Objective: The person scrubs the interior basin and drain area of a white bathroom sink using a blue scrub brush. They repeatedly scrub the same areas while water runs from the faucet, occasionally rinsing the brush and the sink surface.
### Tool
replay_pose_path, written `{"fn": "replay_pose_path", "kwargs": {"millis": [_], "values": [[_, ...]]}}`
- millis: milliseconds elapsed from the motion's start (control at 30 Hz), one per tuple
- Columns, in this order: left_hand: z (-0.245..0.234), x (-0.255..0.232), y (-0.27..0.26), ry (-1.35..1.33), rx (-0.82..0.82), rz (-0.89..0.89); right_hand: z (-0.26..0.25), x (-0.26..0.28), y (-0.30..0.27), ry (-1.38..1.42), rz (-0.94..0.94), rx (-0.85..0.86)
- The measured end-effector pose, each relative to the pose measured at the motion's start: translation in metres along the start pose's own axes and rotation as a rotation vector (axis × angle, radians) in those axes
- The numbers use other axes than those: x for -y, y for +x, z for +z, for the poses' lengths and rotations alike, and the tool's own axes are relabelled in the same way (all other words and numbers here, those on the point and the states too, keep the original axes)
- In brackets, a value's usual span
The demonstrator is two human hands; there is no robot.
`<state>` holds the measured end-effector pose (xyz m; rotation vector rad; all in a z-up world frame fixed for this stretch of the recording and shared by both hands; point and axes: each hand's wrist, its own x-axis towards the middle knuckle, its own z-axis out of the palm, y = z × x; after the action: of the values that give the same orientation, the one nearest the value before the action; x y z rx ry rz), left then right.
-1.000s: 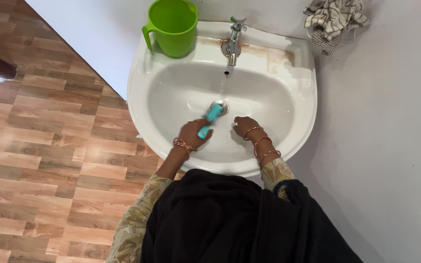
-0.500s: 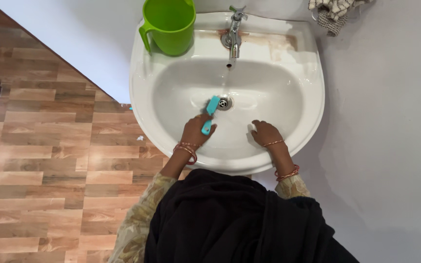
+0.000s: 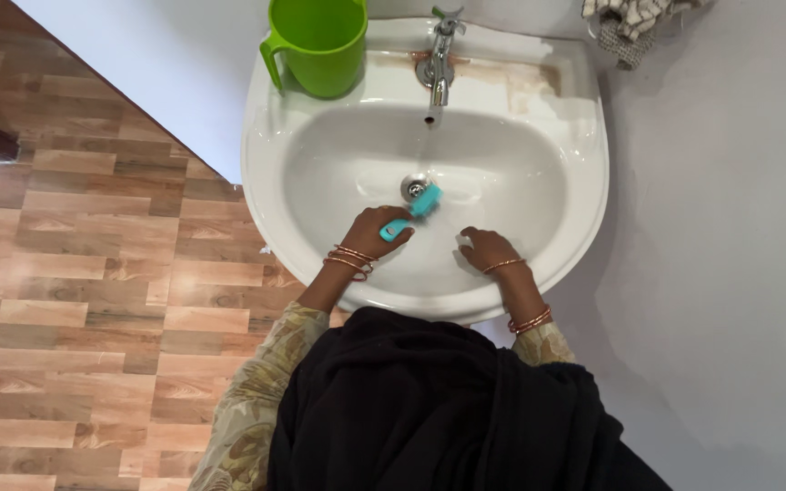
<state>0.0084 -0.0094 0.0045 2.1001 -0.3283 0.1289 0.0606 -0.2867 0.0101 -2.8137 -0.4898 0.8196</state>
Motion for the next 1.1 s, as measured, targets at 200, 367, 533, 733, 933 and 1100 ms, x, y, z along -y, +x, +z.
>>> {"fn": "replay_pose_path", "kwargs": {"millis": [200,367,533,733,933,1100], "values": [[0.008,-0.011,-0.008,0.209,0.03,-0.183,0.014,-0.014,0.007,0.052,-0.105,-0.04],[0.025,-0.029,-0.011,0.129,-0.11,-0.103,0.016,-0.012,0.011,0.039,-0.143,0.004],[0.02,-0.029,0.0,0.197,-0.21,-0.338,0.012,-0.006,0.005,0.035,-0.129,0.056],[0.006,-0.034,-0.022,0.014,-0.169,-0.294,0.013,-0.01,0.006,0.069,-0.2,0.009],[0.036,-0.034,0.008,0.309,-0.197,-0.274,0.007,-0.009,0.002,0.08,-0.198,-0.01],[0.018,-0.037,-0.01,0.257,-0.106,-0.368,0.01,-0.008,0.005,0.061,-0.206,-0.03]]}}
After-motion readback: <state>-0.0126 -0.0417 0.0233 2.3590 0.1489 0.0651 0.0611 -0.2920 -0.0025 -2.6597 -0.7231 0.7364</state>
